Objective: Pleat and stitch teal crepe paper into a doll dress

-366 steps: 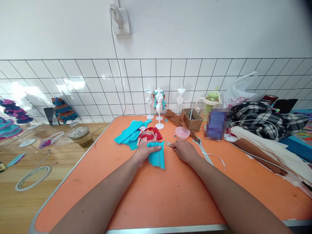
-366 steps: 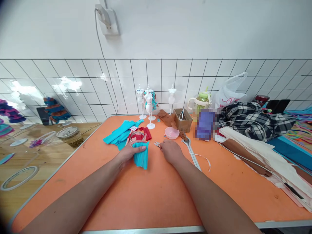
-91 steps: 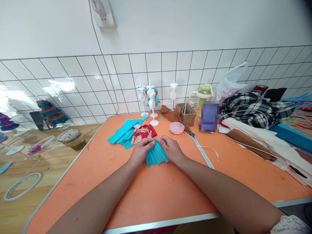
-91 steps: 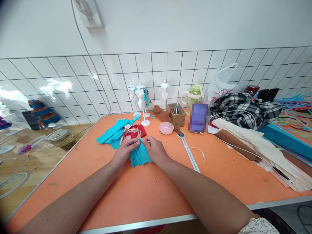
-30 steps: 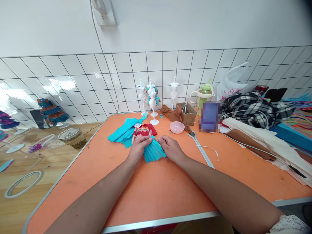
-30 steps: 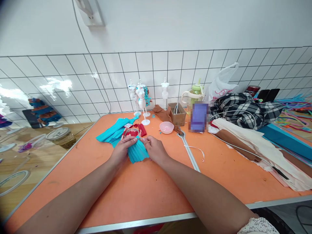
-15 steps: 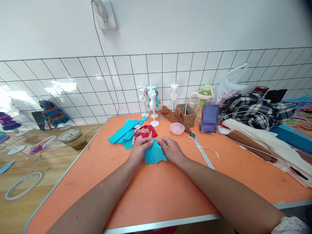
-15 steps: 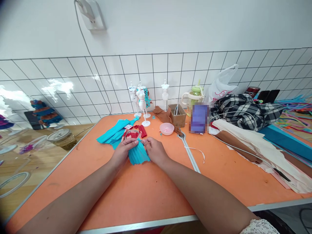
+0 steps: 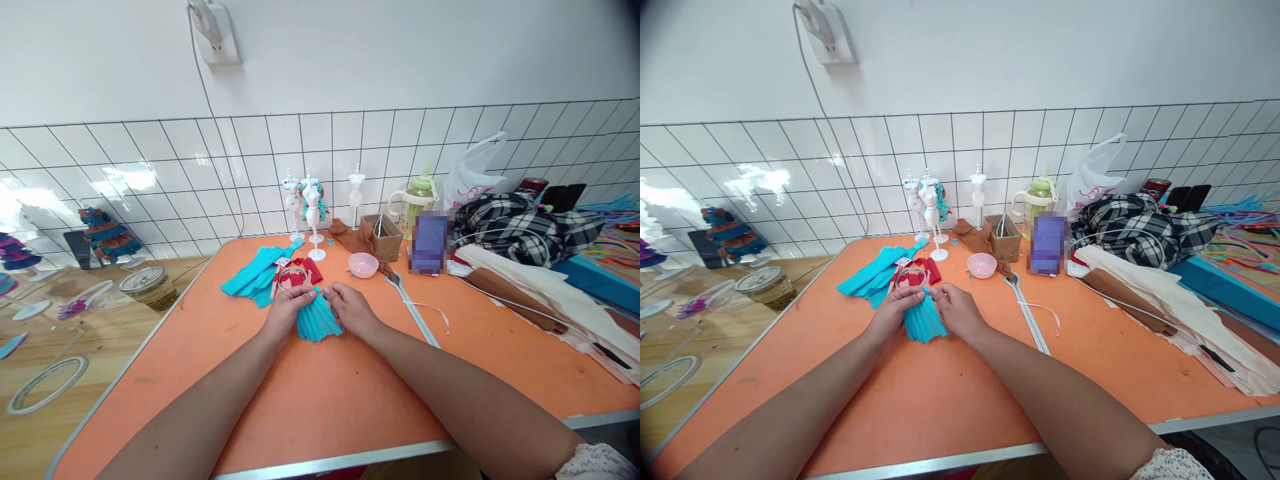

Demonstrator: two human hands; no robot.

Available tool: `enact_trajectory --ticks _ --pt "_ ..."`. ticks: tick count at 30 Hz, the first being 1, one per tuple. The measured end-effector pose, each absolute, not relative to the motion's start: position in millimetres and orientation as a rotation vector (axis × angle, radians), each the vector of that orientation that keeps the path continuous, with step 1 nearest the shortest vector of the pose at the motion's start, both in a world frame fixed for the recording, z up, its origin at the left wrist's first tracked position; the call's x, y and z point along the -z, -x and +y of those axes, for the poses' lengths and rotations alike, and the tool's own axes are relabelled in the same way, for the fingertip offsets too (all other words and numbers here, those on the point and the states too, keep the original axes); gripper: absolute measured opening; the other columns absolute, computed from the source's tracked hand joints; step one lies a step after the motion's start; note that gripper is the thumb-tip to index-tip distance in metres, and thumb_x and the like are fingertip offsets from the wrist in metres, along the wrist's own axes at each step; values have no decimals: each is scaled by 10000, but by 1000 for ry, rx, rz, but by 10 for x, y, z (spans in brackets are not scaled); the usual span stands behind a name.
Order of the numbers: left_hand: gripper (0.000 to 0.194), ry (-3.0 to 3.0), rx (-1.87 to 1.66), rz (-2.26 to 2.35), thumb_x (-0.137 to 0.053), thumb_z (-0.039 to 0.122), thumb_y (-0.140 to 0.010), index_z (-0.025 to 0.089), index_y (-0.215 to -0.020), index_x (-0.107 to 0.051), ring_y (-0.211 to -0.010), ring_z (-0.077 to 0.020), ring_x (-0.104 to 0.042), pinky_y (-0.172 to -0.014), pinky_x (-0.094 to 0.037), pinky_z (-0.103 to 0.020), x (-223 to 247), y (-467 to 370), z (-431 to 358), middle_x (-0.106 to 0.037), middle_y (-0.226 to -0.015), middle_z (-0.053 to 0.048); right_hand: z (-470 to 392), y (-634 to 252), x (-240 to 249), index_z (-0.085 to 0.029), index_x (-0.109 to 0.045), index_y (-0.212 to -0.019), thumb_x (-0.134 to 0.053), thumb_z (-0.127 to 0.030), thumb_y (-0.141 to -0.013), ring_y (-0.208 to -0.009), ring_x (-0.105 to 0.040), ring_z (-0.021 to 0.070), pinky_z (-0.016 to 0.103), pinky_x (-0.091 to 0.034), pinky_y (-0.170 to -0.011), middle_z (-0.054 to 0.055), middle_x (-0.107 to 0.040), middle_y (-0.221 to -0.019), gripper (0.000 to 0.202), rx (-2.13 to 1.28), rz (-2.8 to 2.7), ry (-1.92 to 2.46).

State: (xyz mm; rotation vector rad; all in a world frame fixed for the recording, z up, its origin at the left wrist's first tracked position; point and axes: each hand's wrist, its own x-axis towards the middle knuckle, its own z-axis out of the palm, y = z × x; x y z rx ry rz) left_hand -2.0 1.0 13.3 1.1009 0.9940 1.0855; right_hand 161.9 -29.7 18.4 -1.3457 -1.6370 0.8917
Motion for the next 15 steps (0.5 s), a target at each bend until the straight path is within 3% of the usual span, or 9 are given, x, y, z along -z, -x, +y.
enact_trajectory --ticks 15 --pt "283 -1121 -1044 968 -804 344 -599 159 -793 -712 -729 -199 -639 -699 -493 -312 -137 14 -26 -703 -784 -53 -298 -1632 -205 -207 -502 -712 -395 -494 -902 -522 -498 115 217 -334 -498 -48 -506 -550 360 -889 -1648 1335"
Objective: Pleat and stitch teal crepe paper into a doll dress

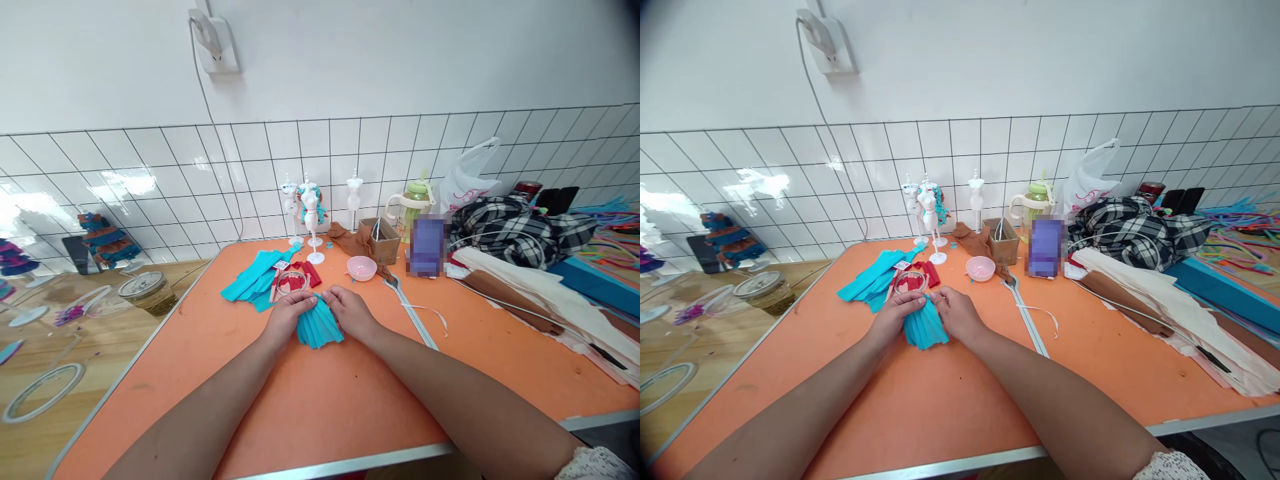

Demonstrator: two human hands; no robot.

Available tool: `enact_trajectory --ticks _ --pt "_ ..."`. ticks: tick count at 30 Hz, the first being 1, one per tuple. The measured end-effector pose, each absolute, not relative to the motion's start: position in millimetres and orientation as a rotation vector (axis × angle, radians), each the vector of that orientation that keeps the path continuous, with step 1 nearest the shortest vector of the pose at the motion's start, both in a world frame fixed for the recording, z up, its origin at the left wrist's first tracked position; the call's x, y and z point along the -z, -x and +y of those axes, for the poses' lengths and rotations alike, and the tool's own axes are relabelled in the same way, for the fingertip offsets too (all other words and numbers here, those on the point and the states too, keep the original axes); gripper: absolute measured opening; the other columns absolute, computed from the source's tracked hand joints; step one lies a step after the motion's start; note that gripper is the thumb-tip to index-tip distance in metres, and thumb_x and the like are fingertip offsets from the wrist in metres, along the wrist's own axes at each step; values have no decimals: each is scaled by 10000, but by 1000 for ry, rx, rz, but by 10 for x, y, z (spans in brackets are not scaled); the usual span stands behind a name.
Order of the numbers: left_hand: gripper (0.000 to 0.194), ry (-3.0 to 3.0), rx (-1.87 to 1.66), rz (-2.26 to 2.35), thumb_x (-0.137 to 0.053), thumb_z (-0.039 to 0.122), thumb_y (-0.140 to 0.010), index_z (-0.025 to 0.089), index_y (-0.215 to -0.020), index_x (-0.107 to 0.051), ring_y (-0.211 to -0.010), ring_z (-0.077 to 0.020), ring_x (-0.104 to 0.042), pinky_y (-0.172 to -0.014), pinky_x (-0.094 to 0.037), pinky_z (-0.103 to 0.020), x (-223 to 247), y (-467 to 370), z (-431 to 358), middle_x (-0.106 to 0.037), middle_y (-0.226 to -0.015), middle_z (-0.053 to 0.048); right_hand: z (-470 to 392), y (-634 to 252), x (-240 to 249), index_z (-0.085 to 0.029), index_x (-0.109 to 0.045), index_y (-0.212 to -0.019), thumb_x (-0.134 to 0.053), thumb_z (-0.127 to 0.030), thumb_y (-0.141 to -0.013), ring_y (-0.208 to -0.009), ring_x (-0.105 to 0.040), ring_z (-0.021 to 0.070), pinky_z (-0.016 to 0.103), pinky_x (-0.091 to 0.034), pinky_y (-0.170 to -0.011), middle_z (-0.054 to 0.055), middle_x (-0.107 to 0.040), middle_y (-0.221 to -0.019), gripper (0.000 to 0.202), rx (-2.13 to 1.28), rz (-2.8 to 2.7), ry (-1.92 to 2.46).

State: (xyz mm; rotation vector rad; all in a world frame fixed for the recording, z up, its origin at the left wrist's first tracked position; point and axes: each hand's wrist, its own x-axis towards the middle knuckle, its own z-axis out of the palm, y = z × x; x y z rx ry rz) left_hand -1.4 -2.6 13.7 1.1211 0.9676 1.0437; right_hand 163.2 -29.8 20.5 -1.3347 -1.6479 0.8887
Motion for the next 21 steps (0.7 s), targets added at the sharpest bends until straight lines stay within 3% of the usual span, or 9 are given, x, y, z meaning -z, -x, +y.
enact_trajectory --ticks 11,17,21 --pt "236 -1146 -1037 954 -795 347 -608 181 -761 -724 -699 -180 -622 -678 -480 -297 -141 -24 -67 -688 -727 -21 -289 -1633 -188 -196 -533 -732 -383 -483 -909 -601 -504 120 216 -327 -525 -28 -546 -629 369 -763 -1700 1336" --pt "272 -1100 -1148 1010 -800 363 -596 167 -766 -718 -686 -175 -614 -652 -484 -291 -172 3 -30 -684 -751 -34 -324 -1624 -226 -212 -517 -750 -375 -514 -903 -475 -486 113 220 -333 -465 -46 -518 -555 366 -924 -1633 1363" --pt "288 -1124 -1121 991 -803 354 -596 158 -789 -719 -702 -185 -622 -660 -488 -297 -176 9 -26 -691 -758 -46 -316 -1619 -224 -209 -498 -715 -383 -503 -906 -512 -499 116 218 -340 -485 -41 -521 -553 368 -873 -1636 1341"
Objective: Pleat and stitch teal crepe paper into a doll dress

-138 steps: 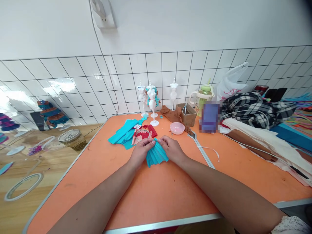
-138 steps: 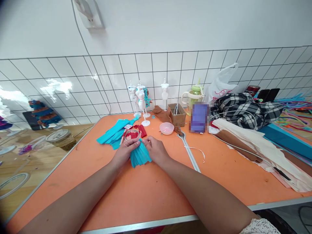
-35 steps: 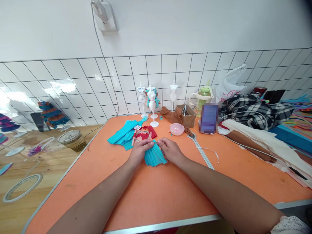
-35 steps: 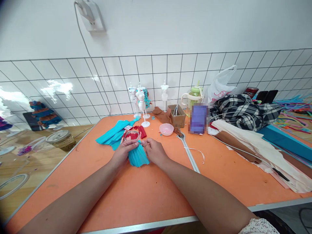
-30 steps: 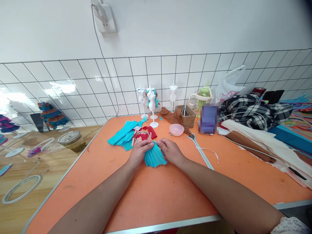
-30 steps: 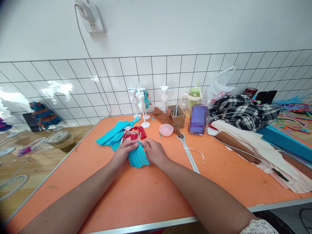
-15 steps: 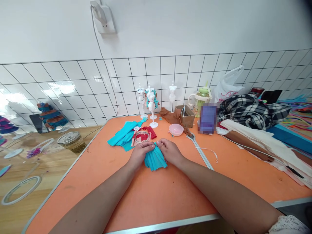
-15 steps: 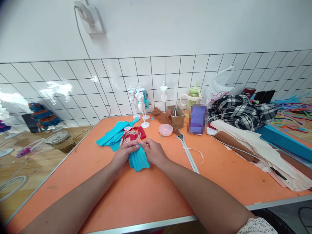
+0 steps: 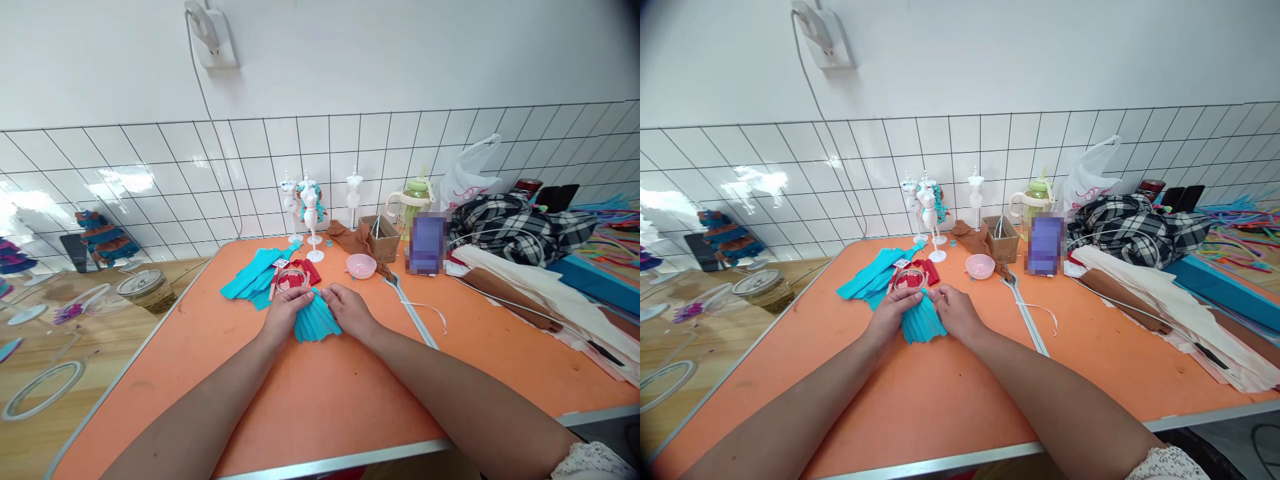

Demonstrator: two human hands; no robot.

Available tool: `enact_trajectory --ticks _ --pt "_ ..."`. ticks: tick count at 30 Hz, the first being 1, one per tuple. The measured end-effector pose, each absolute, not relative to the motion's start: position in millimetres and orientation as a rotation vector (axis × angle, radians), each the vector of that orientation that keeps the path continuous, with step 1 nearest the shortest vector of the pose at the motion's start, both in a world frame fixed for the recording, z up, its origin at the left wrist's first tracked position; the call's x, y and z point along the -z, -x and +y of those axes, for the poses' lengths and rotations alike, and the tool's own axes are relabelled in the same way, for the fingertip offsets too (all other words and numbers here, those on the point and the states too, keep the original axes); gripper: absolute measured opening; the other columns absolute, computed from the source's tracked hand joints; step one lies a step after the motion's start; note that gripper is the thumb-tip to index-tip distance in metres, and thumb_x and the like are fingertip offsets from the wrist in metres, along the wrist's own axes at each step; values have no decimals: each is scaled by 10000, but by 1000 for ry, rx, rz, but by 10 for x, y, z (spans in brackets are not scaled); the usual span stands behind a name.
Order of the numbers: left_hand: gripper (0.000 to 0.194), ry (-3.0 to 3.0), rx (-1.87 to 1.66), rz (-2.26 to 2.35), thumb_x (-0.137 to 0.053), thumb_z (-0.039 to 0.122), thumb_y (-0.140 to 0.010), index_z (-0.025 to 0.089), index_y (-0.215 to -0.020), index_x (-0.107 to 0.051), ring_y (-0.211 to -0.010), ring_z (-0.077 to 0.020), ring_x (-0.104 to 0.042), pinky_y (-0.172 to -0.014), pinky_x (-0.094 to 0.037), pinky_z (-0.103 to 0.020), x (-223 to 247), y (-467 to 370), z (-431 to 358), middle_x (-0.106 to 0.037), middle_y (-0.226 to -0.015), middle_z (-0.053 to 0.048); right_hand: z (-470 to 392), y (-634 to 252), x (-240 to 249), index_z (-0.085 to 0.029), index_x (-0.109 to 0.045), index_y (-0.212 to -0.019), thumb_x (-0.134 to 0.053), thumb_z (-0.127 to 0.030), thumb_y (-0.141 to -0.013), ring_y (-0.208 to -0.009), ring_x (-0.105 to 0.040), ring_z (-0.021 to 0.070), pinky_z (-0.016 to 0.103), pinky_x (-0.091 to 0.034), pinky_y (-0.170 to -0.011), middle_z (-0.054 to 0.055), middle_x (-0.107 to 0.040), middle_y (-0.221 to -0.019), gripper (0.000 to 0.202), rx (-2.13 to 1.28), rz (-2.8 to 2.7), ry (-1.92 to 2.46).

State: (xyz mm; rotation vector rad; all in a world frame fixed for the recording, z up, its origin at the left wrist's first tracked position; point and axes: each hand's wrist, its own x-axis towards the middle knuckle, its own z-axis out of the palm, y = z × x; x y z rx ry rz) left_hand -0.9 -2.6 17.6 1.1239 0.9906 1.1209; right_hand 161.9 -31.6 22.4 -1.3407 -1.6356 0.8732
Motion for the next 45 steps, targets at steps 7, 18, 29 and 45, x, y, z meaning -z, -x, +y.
enact_trajectory --ticks 7,18,29,45 --pt "272 -1075 -1155 994 -816 330 -579 169 -778 -723 -689 -168 -627 -673 -485 -284 -130 7 -21 -704 -742 -23 -301 -1607 -197 -204 -506 -718 -390 -507 -903 -504 -516 109 204 -347 -466 -43 -530 -543 373 -892 -1624 1350" --pt "302 -1070 -1136 999 -816 337 -574 149 -793 -728 -707 -189 -634 -679 -501 -303 -159 -2 -31 -700 -756 -51 -282 -1618 -176 -200 -502 -719 -399 -494 -903 -521 -505 104 198 -340 -482 -43 -519 -553 361 -900 -1637 1341" --pt "294 -1137 -1136 995 -797 337 -594 138 -802 -734 -744 -213 -643 -690 -506 -319 -123 1 -22 -698 -781 -66 -289 -1632 -185 -205 -484 -727 -381 -522 -906 -440 -485 88 195 -327 -445 -61 -506 -527 379 -944 -1652 1349" --pt "248 -1127 -1046 972 -805 309 -582 164 -768 -728 -672 -175 -627 -672 -489 -302 -164 -6 -31 -717 -760 -39 -299 -1677 -236 -203 -488 -712 -389 -518 -908 -343 -448 69 183 -352 -320 -65 -488 -526 383 -1057 -1639 1346"
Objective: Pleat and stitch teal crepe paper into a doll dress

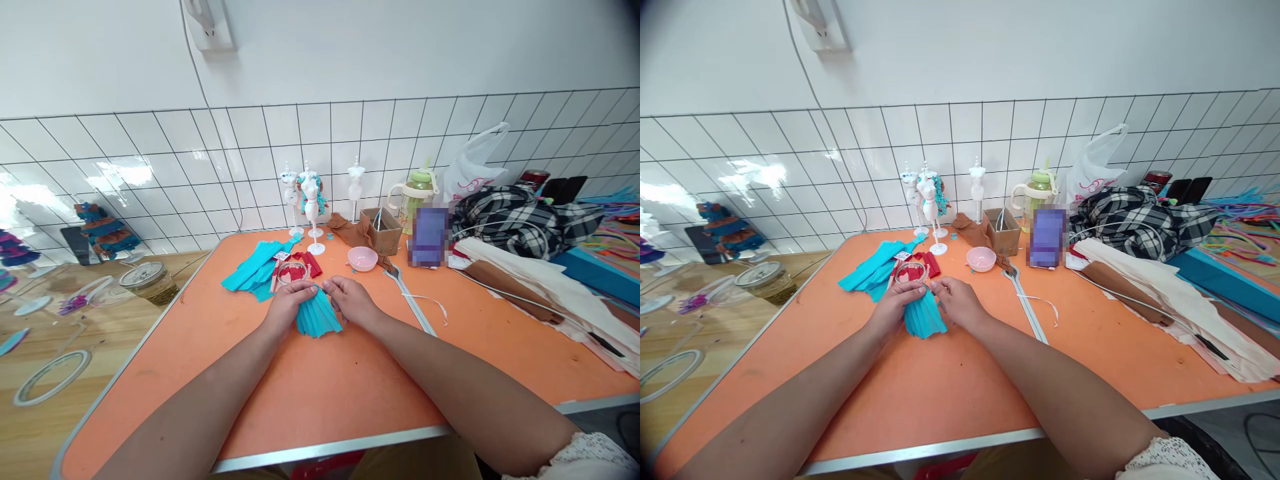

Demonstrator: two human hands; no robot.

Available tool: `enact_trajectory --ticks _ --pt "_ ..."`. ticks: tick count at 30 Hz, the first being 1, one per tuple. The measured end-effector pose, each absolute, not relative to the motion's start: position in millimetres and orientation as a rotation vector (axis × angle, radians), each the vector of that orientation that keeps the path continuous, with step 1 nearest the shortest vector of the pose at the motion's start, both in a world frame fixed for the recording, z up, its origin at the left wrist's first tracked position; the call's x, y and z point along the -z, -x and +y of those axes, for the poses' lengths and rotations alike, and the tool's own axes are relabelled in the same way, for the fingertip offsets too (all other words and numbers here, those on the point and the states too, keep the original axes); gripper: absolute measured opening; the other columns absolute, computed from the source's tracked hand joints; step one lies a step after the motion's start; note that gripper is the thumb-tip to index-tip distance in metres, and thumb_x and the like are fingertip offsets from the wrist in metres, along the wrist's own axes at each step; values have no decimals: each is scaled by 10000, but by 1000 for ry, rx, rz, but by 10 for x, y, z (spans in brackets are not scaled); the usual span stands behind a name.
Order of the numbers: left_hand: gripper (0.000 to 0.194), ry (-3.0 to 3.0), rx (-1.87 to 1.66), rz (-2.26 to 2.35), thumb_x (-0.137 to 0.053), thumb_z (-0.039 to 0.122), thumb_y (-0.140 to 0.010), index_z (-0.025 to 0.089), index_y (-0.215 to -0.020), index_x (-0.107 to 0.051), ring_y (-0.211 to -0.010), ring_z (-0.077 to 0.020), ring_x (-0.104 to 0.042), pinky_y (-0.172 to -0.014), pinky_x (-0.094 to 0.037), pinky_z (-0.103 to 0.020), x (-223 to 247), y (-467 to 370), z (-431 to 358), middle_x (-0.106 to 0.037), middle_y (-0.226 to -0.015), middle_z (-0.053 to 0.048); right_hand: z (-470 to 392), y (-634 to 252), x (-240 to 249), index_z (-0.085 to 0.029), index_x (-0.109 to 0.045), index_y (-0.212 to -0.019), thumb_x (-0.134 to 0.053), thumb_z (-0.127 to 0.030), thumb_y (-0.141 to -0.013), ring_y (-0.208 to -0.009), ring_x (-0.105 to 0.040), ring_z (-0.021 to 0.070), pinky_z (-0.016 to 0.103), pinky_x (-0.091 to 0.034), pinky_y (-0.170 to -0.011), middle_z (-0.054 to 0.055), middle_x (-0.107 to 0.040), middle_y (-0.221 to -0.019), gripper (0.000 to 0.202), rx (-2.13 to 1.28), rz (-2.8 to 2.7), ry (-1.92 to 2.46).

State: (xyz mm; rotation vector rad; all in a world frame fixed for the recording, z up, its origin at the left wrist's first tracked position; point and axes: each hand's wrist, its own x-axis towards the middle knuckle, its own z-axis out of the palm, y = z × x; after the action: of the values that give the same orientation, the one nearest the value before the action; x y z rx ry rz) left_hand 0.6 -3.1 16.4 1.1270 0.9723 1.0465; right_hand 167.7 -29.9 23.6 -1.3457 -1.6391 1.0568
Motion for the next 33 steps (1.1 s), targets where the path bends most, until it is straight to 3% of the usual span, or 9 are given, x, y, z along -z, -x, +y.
enact_trajectory --ticks 5,10,16,20,26,30,33 --pt "258 -1157 -1018 978 -801 320 -586 158 -774 -730 -687 -184 -629 -685 -488 -305 -195 -5 -54 -715 -754 -46 -295 -1686 -278 -203 -553 -794 -411 -473 -906 -356 -436 77 175 -348 -318 -70 -445 -493 325 -1111 -1606 1359" --pt "304 -1156 -1053 1037 -806 351 -580 151 -797 -731 -735 -213 -636 -690 -493 -318 -205 -18 -49 -711 -787 -67 -268 -1734 -291 -198 -578 -865 -354 -511 -914 -393 -439 92 198 -347 -379 -61 -443 -514 388 -1051 -1629 1412" --pt "351 -1093 -1156 1114 -807 375 -578 141 -830 -737 -948 -277 -629 -788 -504 -332 -236 -19 -10 -710 -946 -105 -144 -2067 -322 -197 -588 -893 -391 -521 -906 -688 -559 154 231 -297 -528 29 -631 -770 379 -477 -1813 1695" --pt "358 -843 -1233 1036 -797 318 -589 149 -891 -704 -902 -270 -648 -767 -536 -365 -263 36 44 -705 -943 -91 -87 -2229 -312 -208 -588 -939 -496 -536 -854 -715 -582 197 251 -286 -547 58 -660 -786 351 -344 -1912 1960" --pt "280 -615 -1277 986 -727 240 -657 171 -919 -661 -713 -223 -668 -662 -565 -361 -357 139 129 -712 -825 -51 -55 -2170 -175 -215 -605 -924 -530 -456 -857 -741 -589 202 265 -333 -583 54 -660 -805 261 -379 -2066 1988" --pt "245 -629 -1256 993 -737 243 -654 168 -867 -640 -638 -182 -652 -629 -559 -320 -293 197 193 -692 -752 -28 -88 -2082 -157 -196 -633 -938 -558 -378 -860 -992 -536 245 325 -381 -761 100 -622 -1007 212 -142 -2121 1877" --pt "279 -655 -1229 1009 -759 253 -641 161 -875 -639 -671 -173 -655 -656 -555 -301 -205 226 237 -692 -781 -30 -132 -1965 -147 -215 -615 -1090 -507 -292 -899 -1065 -483 231 350 -355 -878 96 -594 -1093 232 -68 -2255 1600"
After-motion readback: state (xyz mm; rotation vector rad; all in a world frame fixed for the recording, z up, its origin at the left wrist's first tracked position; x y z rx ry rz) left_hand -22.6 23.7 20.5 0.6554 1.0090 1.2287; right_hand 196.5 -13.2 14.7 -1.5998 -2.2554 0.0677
